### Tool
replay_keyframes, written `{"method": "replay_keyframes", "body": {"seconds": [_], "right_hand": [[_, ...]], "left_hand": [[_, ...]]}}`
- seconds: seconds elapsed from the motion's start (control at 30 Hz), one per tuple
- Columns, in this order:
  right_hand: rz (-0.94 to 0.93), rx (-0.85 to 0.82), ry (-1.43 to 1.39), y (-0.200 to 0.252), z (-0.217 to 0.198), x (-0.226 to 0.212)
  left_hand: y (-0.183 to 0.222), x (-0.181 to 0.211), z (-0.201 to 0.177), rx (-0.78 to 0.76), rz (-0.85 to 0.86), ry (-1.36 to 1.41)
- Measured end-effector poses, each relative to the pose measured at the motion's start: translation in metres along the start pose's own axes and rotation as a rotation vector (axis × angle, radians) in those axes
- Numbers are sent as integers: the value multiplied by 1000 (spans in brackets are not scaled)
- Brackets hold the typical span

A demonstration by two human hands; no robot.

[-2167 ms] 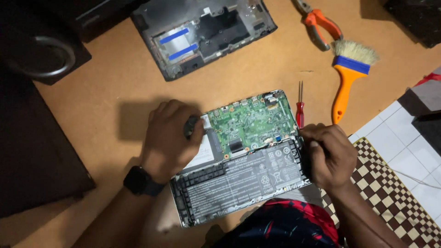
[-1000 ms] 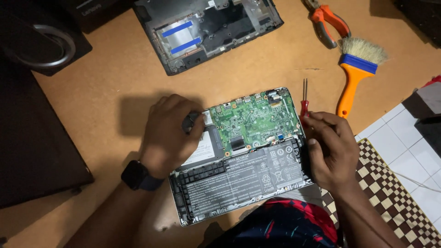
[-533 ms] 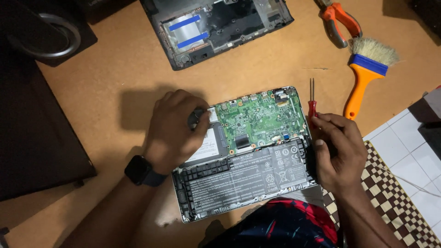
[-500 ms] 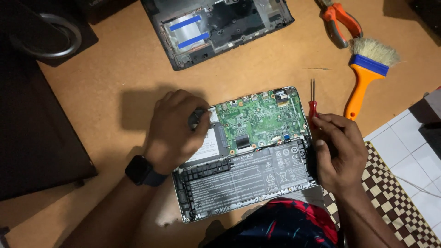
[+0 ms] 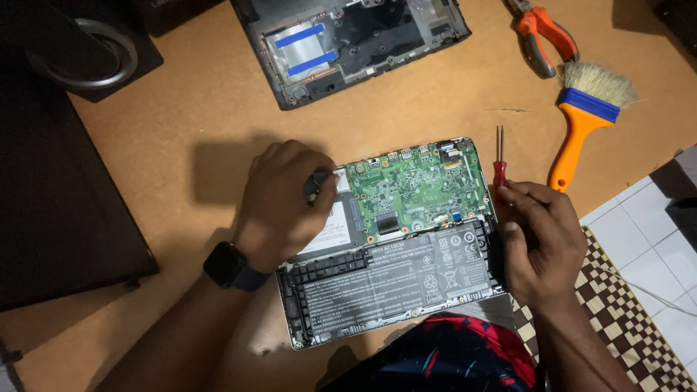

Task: Cleaning and securing internal components of a laptop motherboard using a brush and screwdriver.

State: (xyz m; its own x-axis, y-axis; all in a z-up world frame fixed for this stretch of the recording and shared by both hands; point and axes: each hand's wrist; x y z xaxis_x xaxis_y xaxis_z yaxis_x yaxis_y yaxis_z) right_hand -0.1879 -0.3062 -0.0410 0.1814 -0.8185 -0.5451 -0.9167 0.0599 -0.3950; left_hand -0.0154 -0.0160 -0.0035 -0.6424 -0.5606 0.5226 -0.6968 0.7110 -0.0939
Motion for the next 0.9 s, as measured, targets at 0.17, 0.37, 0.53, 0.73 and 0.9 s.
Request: {"method": "replay_keyframes", "body": {"seconds": [0.17,0.37,0.53,0.73,0.9], "right_hand": [[-3,1,7,0,0,1],[-8,5,5,1,0,0],[-6,8,13,0,0,-3],[0,13,4,1,1,0],[-14,14,1,1,0,-2]], "left_hand": [[0,1,0,9,0,-10],[0,2,-2,-7,0,-8],[0,0,-1,24,30,1],[1,-1,0,52,62,-6],[1,-3,4,26,2,7]]}}
Point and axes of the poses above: each hand's wrist, its own y-axis away from the middle knuckle, its own z-axis out of the palm, x = y × z, and after that the axes turned 13 degrees about -x, right-handed
